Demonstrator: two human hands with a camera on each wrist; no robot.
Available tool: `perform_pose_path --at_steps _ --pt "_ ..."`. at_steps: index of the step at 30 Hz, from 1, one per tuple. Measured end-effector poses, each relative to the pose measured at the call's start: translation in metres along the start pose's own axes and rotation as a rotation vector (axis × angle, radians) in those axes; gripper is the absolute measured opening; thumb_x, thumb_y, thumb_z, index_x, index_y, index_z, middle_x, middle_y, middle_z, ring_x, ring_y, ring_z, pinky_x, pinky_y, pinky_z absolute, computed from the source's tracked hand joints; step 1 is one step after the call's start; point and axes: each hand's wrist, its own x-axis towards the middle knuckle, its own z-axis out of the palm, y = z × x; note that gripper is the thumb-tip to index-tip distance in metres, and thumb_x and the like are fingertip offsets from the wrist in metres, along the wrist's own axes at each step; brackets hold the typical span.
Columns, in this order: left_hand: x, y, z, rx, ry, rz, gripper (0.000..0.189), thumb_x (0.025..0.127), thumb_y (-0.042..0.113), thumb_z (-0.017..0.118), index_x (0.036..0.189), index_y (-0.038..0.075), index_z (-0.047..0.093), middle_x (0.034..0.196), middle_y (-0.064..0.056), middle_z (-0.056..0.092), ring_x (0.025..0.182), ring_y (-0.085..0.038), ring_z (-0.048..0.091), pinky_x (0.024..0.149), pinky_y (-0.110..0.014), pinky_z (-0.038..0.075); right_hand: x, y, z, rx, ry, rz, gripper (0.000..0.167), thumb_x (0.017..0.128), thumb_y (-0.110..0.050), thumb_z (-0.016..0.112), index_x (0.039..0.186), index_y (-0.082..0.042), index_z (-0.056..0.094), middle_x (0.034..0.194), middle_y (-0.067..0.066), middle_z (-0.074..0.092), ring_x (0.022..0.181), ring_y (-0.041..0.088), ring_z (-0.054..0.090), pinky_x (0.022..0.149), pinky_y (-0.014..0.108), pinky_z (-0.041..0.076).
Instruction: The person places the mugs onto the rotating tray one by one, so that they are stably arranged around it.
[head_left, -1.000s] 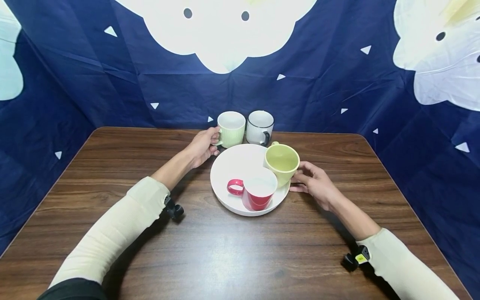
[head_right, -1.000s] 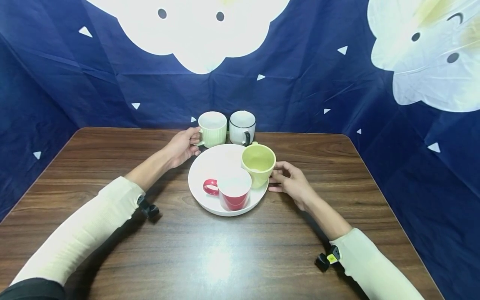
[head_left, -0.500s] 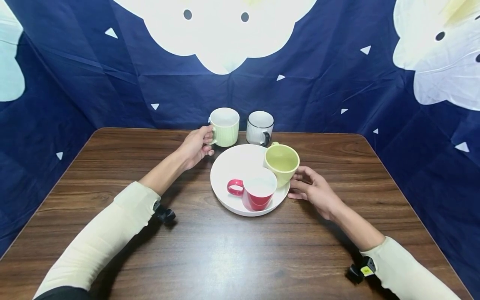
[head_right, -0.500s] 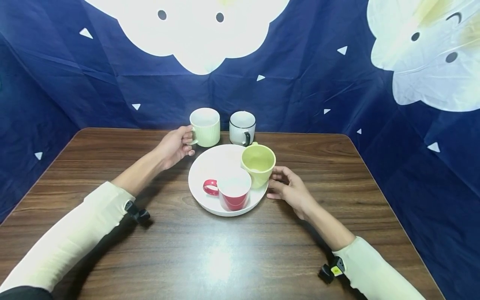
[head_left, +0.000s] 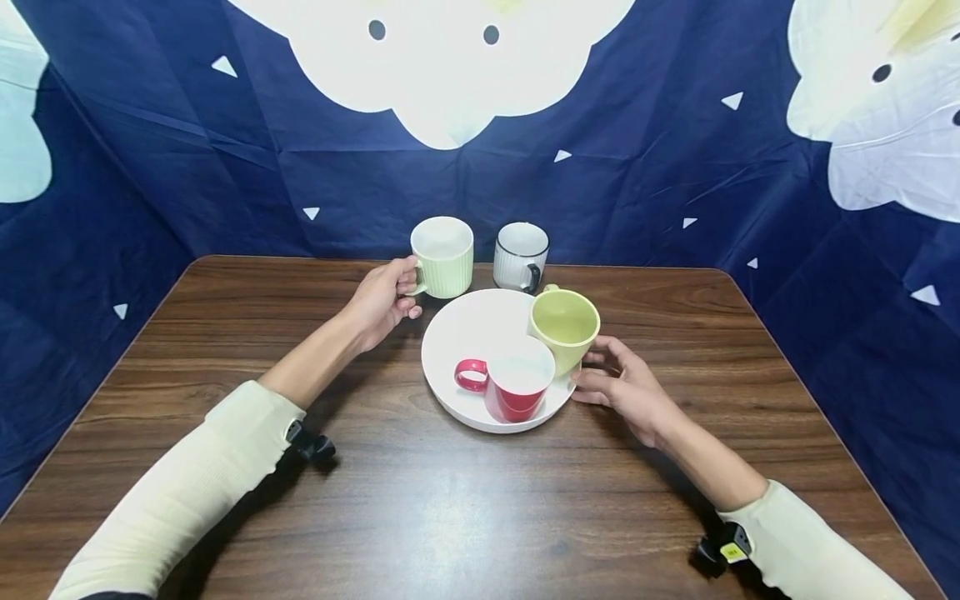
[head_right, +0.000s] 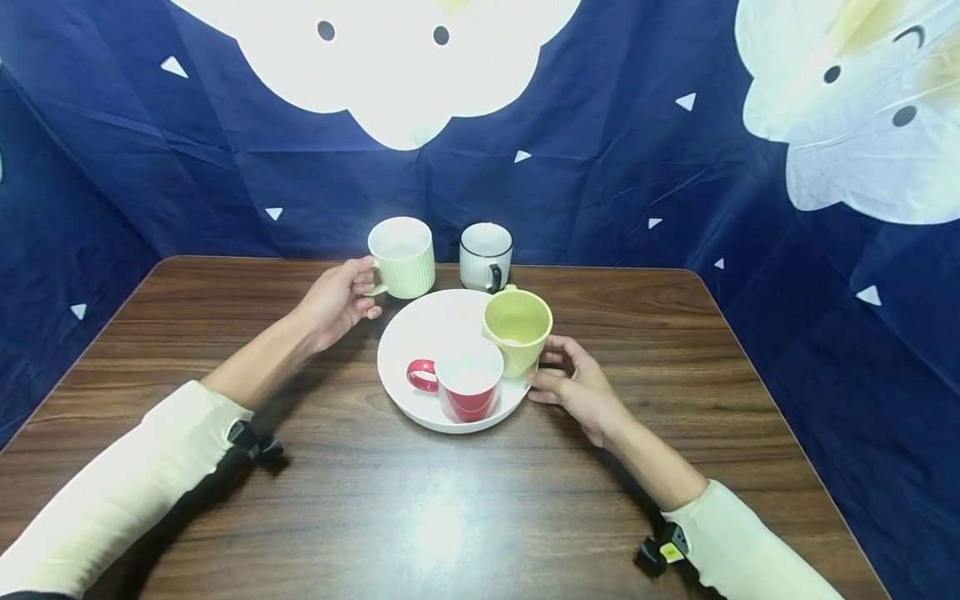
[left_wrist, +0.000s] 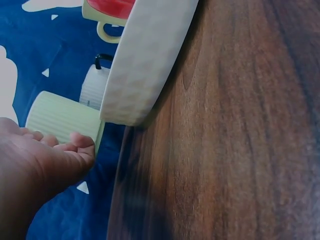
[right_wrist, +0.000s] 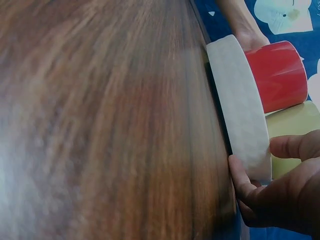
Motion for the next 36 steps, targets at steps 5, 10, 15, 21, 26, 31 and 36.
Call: perform_pose_path --at_steps 5,10,15,21,26,31,36 --pt "-0.003 0.001 0.000 -0.025 0.007 0.016 0.041 0.122 0.032 0.044 0.084 0.020 0.035 0.082 0.009 0.032 0.065 -0.009 0.032 0.068 -0.024 0.041 -0.001 0.000 0.000 0.013 0.000 -0.003 0.068 0.103 0.008 0.067 0.164 0.007 0.036 0.149 0.025 0.048 0.113 0.013 0.071 0.100 0.035 0.068" --pt "-0.008 0.002 -0.002 -0.030 0.001 0.020 0.041 0.122 0.032 0.044 0.084 0.020 0.035 0.082 0.008 0.032 0.066 -0.009 0.032 0.068 -0.024 0.041 0.001 -0.001 0.000 0.010 -0.002 0.000 0.068 0.103 0.008 0.067 0.164 0.007 0.037 0.150 0.026 0.047 0.113 0.013 0.071 0.101 0.034 0.068" --pt "-0.015 0.003 -0.002 -0.008 -0.013 0.022 0.041 0.122 0.033 0.043 0.085 0.019 0.034 0.083 0.008 0.032 0.067 -0.009 0.031 0.068 -0.024 0.041 0.003 -0.001 -0.001 0.006 -0.001 0.005 0.068 0.103 0.008 0.068 0.163 0.007 0.037 0.153 0.029 0.046 0.113 0.012 0.071 0.102 0.033 0.067" --pt "-0.022 0.005 0.000 -0.013 -0.031 0.022 0.040 0.122 0.032 0.043 0.085 0.019 0.035 0.083 0.009 0.032 0.067 -0.009 0.032 0.068 -0.025 0.041 0.005 -0.001 -0.003 -0.003 0.005 0.009 0.067 0.103 0.008 0.068 0.163 0.008 0.038 0.154 0.029 0.046 0.113 0.013 0.071 0.103 0.033 0.067" --pt "-0.028 0.008 -0.001 -0.024 -0.036 0.023 0.039 0.122 0.031 0.043 0.085 0.020 0.036 0.082 0.009 0.032 0.066 -0.009 0.032 0.068 -0.025 0.041 0.006 -0.002 -0.004 -0.018 0.013 0.017 0.066 0.104 0.006 0.068 0.163 0.007 0.039 0.154 0.028 0.046 0.114 0.015 0.071 0.103 0.033 0.067" --pt "-0.036 0.012 -0.002 -0.037 -0.040 0.031 0.038 0.122 0.029 0.043 0.085 0.019 0.037 0.081 0.010 0.033 0.066 -0.009 0.032 0.067 -0.025 0.040 0.007 -0.003 -0.004 -0.026 0.019 0.022 0.065 0.104 0.005 0.068 0.163 0.007 0.040 0.153 0.028 0.046 0.114 0.015 0.070 0.103 0.033 0.067" --pt "-0.045 0.015 -0.003 -0.022 -0.039 0.023 0.038 0.122 0.031 0.044 0.087 0.019 0.038 0.082 0.010 0.033 0.068 -0.009 0.032 0.067 -0.024 0.041 0.009 -0.003 -0.004 -0.025 0.019 0.023 0.064 0.104 0.005 0.068 0.162 0.008 0.040 0.152 0.027 0.047 0.112 0.015 0.070 0.102 0.033 0.067"
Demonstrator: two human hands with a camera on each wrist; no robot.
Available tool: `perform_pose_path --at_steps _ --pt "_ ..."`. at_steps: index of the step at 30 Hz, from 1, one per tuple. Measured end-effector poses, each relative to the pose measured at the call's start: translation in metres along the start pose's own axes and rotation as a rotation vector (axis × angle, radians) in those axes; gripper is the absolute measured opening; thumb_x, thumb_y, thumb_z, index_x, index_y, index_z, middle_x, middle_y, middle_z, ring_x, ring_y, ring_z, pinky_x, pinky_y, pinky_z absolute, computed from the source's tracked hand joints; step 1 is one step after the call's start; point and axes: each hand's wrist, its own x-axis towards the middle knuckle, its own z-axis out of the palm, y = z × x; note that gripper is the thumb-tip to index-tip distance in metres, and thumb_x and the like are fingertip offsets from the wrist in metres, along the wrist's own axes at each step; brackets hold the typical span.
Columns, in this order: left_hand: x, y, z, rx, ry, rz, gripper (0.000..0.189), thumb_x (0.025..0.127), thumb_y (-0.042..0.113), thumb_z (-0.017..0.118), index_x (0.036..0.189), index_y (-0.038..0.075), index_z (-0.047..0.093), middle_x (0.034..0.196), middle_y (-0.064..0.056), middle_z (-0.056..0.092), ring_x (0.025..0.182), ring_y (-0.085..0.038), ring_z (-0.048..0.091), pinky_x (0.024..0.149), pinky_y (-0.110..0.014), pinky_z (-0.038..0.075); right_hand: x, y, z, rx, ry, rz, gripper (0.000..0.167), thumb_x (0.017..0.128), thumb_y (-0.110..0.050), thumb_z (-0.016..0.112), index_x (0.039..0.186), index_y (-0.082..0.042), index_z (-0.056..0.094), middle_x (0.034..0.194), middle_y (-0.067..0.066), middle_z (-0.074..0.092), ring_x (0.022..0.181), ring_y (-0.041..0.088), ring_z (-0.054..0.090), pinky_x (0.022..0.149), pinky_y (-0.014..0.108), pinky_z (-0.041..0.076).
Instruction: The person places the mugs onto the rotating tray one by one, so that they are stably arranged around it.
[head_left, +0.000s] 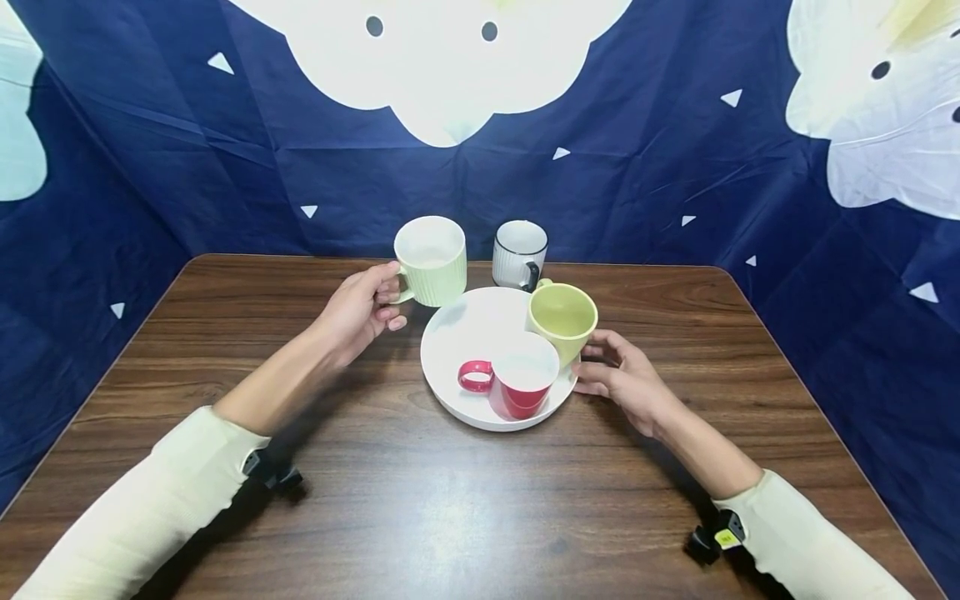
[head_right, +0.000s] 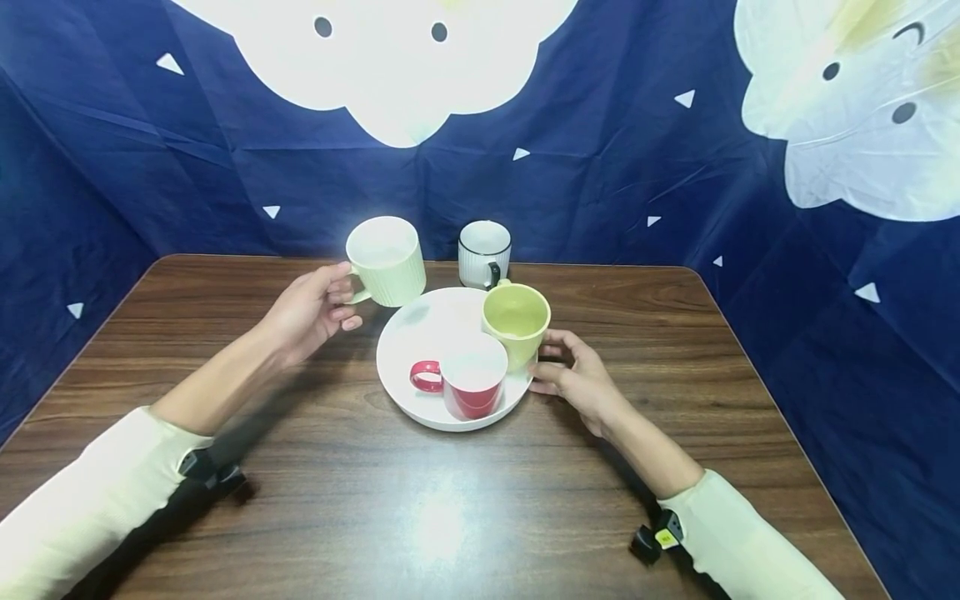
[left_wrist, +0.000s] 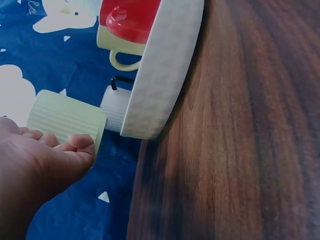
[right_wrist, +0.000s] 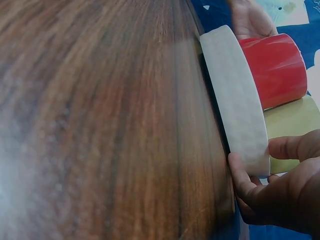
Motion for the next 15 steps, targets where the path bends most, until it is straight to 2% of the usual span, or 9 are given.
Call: perform_pose_path --at_steps 15 --pt "-0.027 0.000 -0.001 0.046 -0.028 -0.023 0.038 0.122 0.030 0.044 0.086 0.019 0.037 0.083 0.009 0.033 0.071 -0.009 0.032 0.067 -0.024 0.042 0.005 0.002 -0.003 0.005 0.007 -0.002 0.058 0.106 0.005 0.065 0.159 0.010 0.041 0.142 0.019 0.049 0.114 0.012 0.065 0.099 0.031 0.068"
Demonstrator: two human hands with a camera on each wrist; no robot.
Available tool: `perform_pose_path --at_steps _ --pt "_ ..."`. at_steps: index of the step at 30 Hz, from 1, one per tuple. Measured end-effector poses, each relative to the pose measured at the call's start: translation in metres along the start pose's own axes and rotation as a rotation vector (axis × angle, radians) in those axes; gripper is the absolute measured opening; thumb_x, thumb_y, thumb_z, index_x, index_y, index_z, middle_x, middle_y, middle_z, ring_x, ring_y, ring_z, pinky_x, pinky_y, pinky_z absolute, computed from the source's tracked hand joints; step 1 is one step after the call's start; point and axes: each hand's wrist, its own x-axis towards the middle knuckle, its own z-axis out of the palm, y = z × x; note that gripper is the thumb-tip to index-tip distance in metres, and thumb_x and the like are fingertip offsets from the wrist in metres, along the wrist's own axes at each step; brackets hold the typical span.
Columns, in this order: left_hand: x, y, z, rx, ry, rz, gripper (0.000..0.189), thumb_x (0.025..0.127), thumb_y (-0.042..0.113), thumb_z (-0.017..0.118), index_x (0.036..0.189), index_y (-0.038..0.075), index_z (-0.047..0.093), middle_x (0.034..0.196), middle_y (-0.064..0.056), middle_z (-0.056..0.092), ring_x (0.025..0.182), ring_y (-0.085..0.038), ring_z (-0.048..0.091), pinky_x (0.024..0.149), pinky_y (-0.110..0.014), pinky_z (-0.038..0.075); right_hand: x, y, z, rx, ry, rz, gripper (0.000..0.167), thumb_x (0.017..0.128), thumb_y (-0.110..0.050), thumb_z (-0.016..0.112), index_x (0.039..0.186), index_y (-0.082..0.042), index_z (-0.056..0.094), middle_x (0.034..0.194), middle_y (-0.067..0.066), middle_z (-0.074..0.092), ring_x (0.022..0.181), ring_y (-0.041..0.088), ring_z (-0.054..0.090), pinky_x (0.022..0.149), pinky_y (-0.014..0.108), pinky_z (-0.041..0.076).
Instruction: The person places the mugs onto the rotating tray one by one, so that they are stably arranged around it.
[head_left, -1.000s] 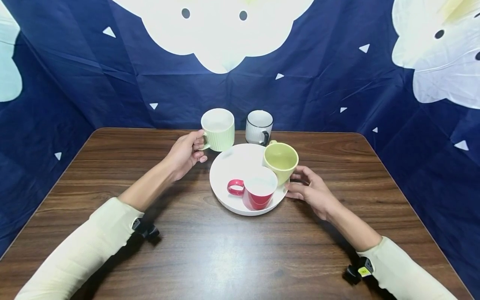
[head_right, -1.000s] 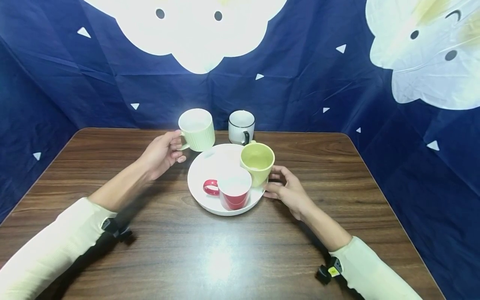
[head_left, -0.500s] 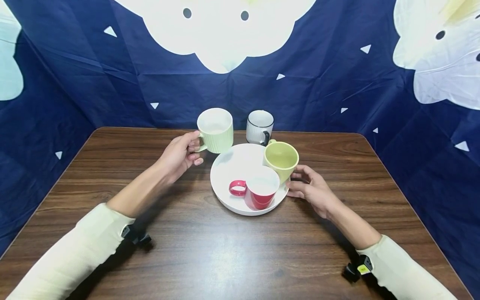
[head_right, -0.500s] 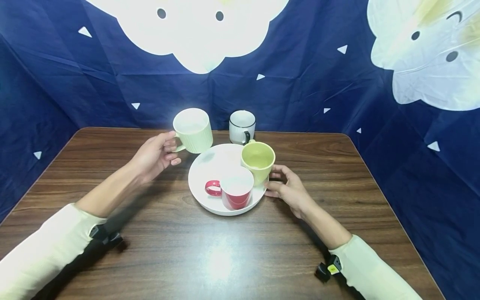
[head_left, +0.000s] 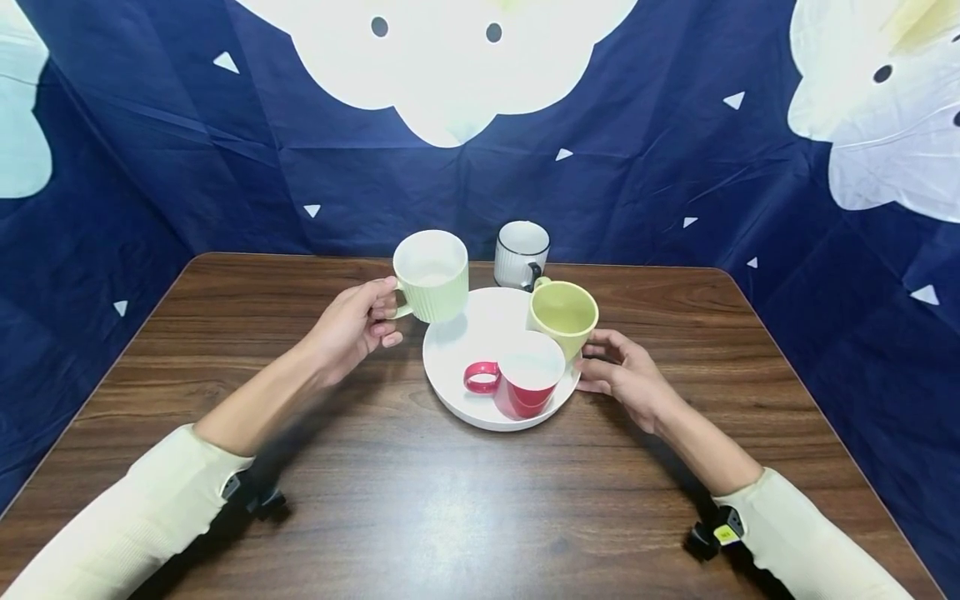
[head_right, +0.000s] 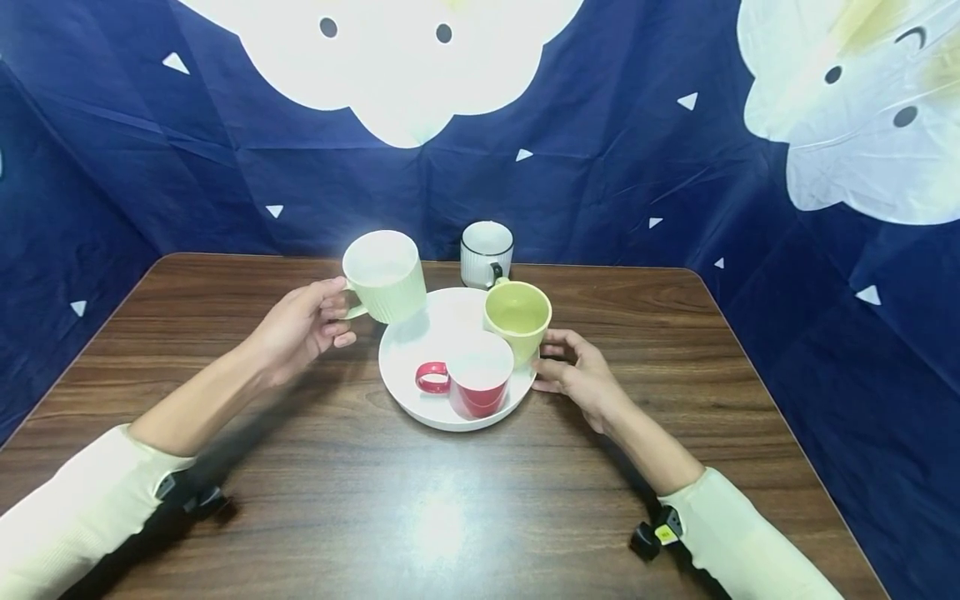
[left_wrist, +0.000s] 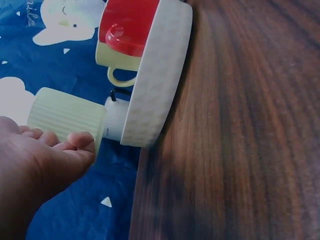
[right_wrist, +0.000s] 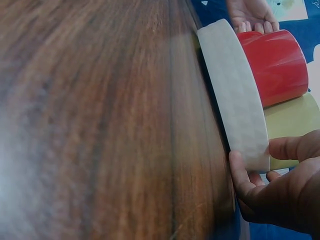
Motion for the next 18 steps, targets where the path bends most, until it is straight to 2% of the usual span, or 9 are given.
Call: perform_pose_path --at_steps 18 --pt "-0.017 -0.006 0.005 0.007 -0.024 -0.020 0.038 0.122 0.029 0.045 0.086 0.020 0.036 0.082 0.010 0.032 0.072 -0.010 0.031 0.067 -0.024 0.040 0.009 -0.003 -0.002 0.003 0.009 0.020 0.049 0.107 0.005 0.064 0.152 0.008 0.046 0.131 0.011 0.053 0.106 0.007 0.069 0.096 0.029 0.068"
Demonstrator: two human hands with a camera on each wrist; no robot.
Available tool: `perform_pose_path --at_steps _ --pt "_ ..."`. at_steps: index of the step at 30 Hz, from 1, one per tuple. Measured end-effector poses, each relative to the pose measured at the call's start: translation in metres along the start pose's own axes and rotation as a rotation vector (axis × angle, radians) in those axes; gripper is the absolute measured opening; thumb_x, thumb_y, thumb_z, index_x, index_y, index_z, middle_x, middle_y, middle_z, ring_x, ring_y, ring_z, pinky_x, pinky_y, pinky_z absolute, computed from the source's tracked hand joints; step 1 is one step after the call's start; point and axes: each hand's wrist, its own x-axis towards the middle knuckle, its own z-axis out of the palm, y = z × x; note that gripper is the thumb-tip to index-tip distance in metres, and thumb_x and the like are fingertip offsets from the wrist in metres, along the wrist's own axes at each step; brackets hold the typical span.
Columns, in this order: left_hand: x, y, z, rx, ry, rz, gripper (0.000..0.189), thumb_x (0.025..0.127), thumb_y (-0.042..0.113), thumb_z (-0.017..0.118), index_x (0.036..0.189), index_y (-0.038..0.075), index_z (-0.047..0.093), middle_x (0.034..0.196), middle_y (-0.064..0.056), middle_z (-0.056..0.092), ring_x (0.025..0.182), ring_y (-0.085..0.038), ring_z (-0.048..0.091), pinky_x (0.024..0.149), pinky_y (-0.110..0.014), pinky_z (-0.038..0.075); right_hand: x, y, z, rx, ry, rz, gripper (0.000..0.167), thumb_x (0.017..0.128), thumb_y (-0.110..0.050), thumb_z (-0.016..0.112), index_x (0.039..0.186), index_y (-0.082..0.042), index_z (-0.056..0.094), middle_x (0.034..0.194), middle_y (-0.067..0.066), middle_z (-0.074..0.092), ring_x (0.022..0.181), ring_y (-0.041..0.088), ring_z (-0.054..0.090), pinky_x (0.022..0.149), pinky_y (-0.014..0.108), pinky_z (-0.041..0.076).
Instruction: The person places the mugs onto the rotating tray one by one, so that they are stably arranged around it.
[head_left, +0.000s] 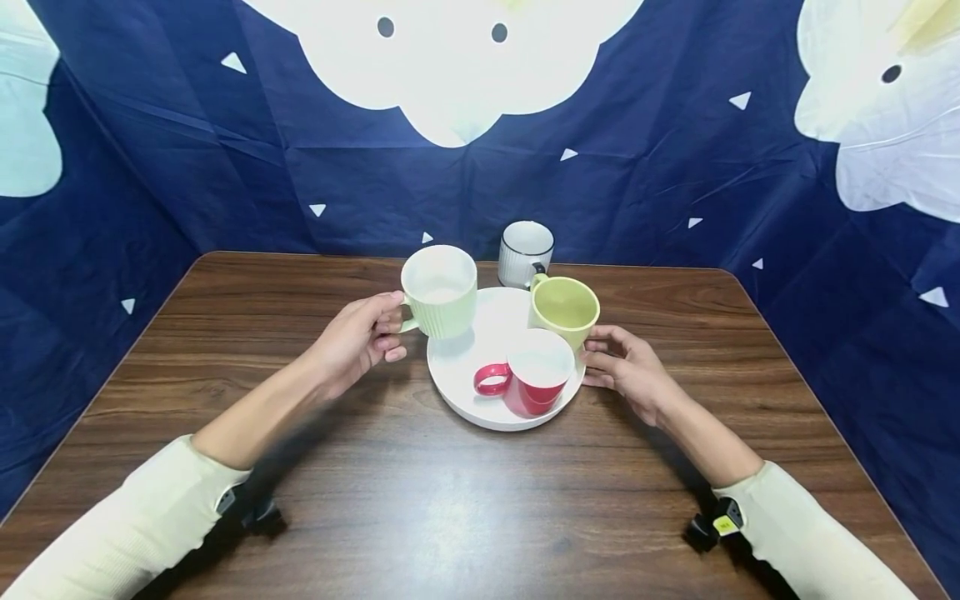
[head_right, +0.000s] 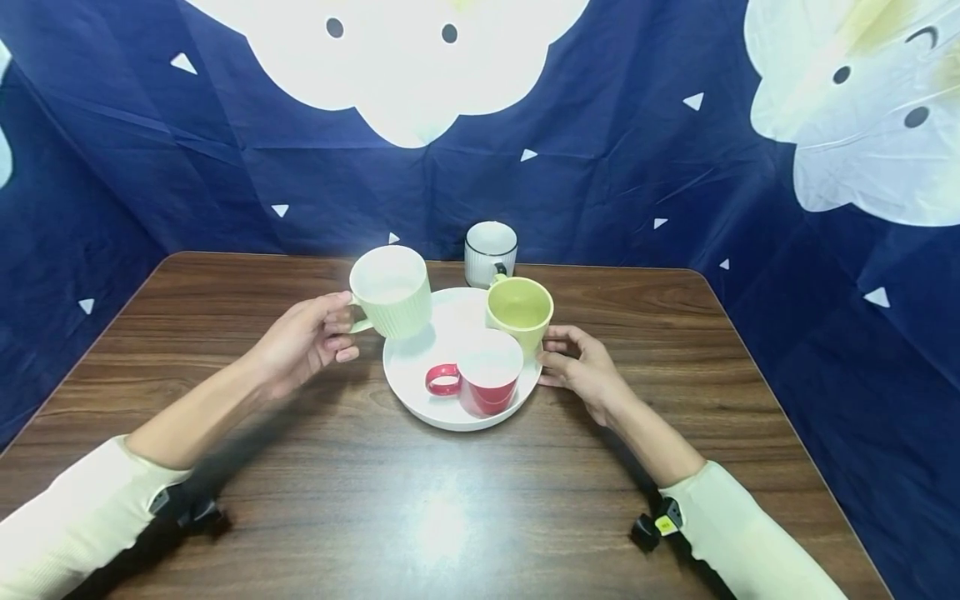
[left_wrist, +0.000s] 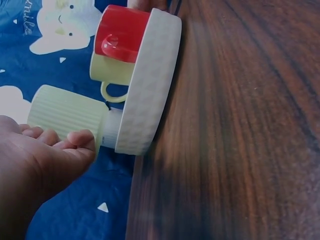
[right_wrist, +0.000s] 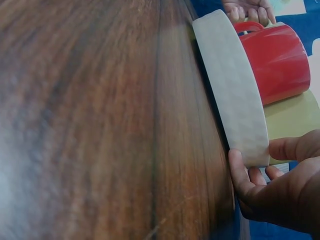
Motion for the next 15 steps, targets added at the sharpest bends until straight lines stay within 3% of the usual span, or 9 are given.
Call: perform_pose_path --at_steps 15 --pt "-0.008 -0.011 0.009 0.029 -0.032 -0.039 0.035 0.121 0.028 0.046 0.089 0.019 0.037 0.081 0.008 0.031 0.071 -0.010 0.031 0.067 -0.023 0.041 0.005 0.000 -0.003 0.003 -0.006 0.005 0.043 0.108 0.004 0.063 0.149 0.007 0.050 0.130 0.011 0.055 0.103 0.006 0.072 0.096 0.030 0.069"
